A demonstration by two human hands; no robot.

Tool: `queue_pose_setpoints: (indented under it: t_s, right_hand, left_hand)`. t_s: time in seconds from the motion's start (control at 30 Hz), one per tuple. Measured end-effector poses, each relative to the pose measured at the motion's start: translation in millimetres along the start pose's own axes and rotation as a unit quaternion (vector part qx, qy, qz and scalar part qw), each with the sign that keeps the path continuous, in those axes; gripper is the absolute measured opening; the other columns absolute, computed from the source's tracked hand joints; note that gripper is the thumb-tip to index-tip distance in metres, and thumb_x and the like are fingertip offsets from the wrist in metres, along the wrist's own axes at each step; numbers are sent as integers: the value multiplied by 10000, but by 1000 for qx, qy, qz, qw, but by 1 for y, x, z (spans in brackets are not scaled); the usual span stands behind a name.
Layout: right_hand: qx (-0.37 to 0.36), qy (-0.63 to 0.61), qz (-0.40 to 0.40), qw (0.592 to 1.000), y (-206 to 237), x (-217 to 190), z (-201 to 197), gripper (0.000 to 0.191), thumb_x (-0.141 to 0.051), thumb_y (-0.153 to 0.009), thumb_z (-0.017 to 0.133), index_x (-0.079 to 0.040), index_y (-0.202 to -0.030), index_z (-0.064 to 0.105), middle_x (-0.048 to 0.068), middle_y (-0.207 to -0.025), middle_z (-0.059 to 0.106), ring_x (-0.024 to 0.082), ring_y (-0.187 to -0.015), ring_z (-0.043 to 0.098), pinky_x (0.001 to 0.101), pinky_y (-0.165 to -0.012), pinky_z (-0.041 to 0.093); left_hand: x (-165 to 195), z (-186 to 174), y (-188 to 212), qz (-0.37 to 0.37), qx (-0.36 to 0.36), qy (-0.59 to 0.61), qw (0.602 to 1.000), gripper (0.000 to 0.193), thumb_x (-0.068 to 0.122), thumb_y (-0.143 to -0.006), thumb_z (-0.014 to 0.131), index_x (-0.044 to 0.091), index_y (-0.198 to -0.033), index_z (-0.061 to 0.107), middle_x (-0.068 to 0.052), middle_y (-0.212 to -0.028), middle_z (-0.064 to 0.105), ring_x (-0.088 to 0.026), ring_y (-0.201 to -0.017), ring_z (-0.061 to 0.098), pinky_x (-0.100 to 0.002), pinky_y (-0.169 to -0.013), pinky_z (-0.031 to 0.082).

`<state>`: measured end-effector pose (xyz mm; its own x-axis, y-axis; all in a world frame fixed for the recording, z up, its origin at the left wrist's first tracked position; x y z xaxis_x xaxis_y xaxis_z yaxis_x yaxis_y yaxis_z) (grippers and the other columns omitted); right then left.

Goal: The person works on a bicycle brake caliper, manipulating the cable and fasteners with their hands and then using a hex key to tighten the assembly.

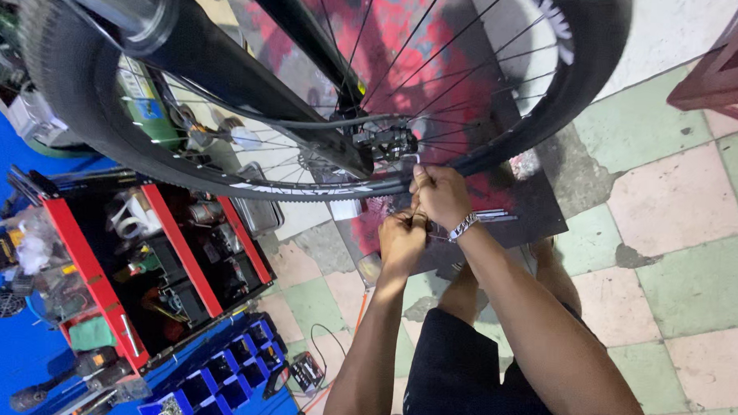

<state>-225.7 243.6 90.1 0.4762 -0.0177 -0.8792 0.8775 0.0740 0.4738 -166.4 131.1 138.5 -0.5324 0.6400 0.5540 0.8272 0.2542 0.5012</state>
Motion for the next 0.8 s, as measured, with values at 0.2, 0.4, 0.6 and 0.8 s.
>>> queue_pose_setpoints:
  t_s: [0.2, 0.4, 0.6, 0.8]
  right_hand:
    - [-55, -30, 163, 985, -14, 4, 1, 473, -323, -1024, 558, 29, -739, 695, 108, -574, 676, 221, -401, 588, 399, -383, 441]
    - [-32, 17, 225, 974, -19, 4, 0, 443, -315, -1002, 621, 12, -725, 733, 96, -601, 693, 195, -410, 603, 376, -402, 469]
    - [-97, -87, 120, 984, -20, 6, 3, 231, -242, -1010, 589, -43, -975, 700, 57, -682, 724, 143, -419, 523, 334, -387, 416]
    - [15, -41, 88, 995, -20, 15, -27, 204, -199, -1006, 593, -64, -1068, 733, 68, -700, 708, 106, -490, 603, 277, -435, 493]
  left_hand:
    - [18, -4, 0, -102, -52, 142, 983, 276, 206, -949, 627, 22, -804, 773, -81, -629, 719, -155, -498, 676, -313, -483, 553]
    - [23, -8, -2, -106, -57, 182, 976, 328, 232, -959, 682, -23, -764, 750, -80, -627, 702, -156, -487, 658, -315, -469, 541]
    - [11, -3, 4, -85, -71, 199, 974, 338, 241, -994, 655, -19, -796, 742, -70, -625, 673, -140, -478, 608, -308, -439, 481]
    - [0, 16, 4, -50, -133, 109, 984, 289, 244, -995, 650, 7, -851, 729, -52, -648, 693, -123, -520, 631, -312, -510, 500]
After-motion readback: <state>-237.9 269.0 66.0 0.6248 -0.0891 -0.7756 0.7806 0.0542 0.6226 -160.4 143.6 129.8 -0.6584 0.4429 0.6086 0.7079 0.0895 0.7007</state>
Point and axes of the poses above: each hand's wrist, its own y-axis away from the middle knuckle, its own z-axis out of the palm, x = y × z, the point moved 6 cm from there along -y, towards the middle knuckle
